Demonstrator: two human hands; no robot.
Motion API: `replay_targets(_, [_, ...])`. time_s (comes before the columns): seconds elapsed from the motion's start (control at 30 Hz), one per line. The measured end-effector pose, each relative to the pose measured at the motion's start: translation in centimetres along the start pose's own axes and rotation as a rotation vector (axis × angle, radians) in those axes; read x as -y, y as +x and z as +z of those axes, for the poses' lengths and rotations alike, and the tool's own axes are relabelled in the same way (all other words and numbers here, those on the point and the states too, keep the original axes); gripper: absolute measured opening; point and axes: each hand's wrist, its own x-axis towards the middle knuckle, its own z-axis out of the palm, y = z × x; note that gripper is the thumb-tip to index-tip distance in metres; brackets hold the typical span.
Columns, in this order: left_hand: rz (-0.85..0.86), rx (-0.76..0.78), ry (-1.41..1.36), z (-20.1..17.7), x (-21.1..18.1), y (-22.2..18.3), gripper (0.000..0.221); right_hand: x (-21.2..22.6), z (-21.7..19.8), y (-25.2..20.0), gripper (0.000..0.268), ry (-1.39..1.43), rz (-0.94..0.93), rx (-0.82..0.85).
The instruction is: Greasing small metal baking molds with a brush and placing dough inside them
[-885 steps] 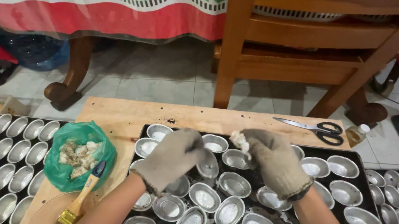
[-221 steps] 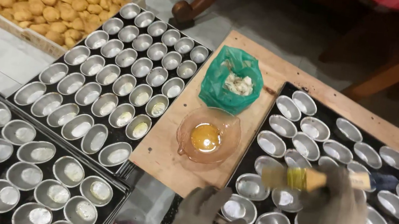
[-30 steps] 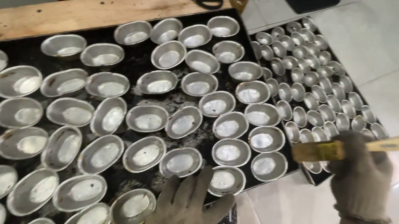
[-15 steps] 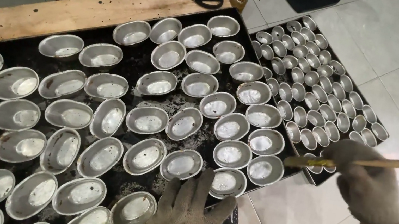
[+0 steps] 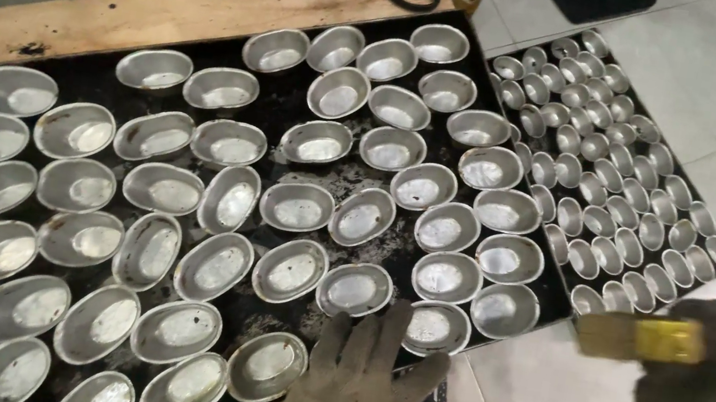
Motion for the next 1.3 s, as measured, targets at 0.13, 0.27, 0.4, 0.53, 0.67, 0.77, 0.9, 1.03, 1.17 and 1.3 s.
replay_targets(0.13, [-0.021, 0.049, -0.134, -0.8, 0.2, 0.1, 0.104, 12.5, -0.7, -1.7, 0.021, 0.480, 0.366, 0.185])
replay_targets(0.27, [-0.026, 0.051, -0.145, -0.4, 0.2, 0.1, 0.101, 12.7, 1.8, -4.5, 0.012, 0.839, 0.456, 0.288])
replay_targets(0.4, [-0.033, 0.025, -0.146, -1.1, 0.2, 0.4, 0.102, 14.0, 1.7, -4.4, 0.017, 0.706, 0.289, 0.437])
replay_targets(0.53, [-0.065, 0.087, -0.202, -0.6, 0.0, 0.2, 0.106, 11.5, 1.6, -4.0, 0.008, 1.037, 0.420, 0.485])
replay_targets(0.67, [-0.045, 0.069, -0.190, -0.4, 0.1, 0.1, 0.099, 9.9, 1.9, -3.1, 0.013, 0.815, -0.145, 0.432])
replay_targets(0.77, [-0.063, 0.058, -0.186, 0.2, -0.2, -0.1, 0.104, 9.4, 2.9, -3.5, 0.012, 0.706, -0.356, 0.263])
replay_targets(0.9, [-0.080, -0.007, -0.245, 0.4, -0.3, 0.0, 0.087, 8.8, 4.4, -2.9, 0.025, 0.606, -0.964, 0.135])
replay_targets(1.03, [-0.057, 0.071, -0.173, 0.3, -0.3, -0.1, 0.099, 10.3, 3.1, -1.1, 0.012, 0.754, -0.357, 0.700])
replay_targets(1.17, [-0.032, -0.010, -0.032, -0.5, -0.3, 0.2, 0.102, 11.1, -0.1, 0.2, 0.017, 0.738, -0.198, 0.623])
replay_targets(1.3, [-0.105, -0.410, 0.106, -1.2, -0.8, 1.8, 0.013, 9.2, -2.8, 2.0, 0.025, 0.656, 0.254, 0.093])
